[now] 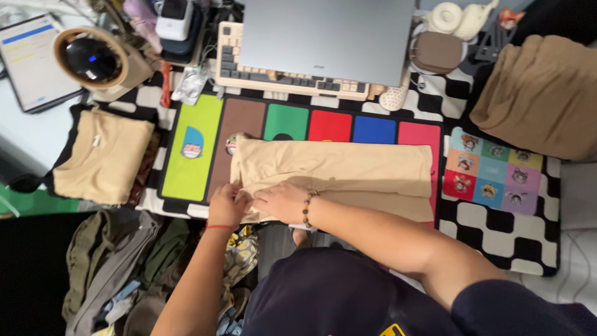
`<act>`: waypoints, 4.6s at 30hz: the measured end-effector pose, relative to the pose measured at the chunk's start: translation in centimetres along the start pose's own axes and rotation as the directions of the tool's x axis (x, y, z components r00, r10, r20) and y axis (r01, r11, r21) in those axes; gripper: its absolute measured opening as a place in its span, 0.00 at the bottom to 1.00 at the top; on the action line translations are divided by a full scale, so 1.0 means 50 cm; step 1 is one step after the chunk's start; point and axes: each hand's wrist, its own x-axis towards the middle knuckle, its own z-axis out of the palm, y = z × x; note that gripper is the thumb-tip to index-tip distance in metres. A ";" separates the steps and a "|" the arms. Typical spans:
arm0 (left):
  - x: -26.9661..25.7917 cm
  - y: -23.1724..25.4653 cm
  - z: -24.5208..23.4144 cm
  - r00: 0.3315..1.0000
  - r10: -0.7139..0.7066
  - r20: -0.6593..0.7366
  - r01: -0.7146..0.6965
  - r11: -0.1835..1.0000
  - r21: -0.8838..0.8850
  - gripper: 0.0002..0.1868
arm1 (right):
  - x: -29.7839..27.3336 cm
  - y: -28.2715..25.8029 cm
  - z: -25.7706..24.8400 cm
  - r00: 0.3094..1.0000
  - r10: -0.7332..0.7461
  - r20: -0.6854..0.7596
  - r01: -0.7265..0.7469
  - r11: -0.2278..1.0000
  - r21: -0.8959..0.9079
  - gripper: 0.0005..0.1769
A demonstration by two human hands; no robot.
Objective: The person folds a pair of beige trousers and a beige t-shirt on a desk. They smooth the items, fold them into neat rectangles, and place them on the desk surface.
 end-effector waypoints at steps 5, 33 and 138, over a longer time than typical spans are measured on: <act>0.000 -0.043 0.023 0.999 0.000 0.034 0.002 0.999 -0.052 0.12 | 0.038 -0.010 0.047 0.961 -0.094 0.260 0.179 0.928 -0.328 0.21; 0.012 -0.048 0.010 0.989 -0.070 0.129 0.095 0.977 -0.192 0.14 | 0.065 -0.025 0.146 0.848 0.467 0.250 -0.169 0.686 -0.708 0.18; 0.082 0.153 0.061 0.896 0.327 0.300 -0.429 0.813 0.394 0.39 | -0.221 0.079 0.047 0.395 0.864 -0.313 -0.864 0.465 0.193 0.36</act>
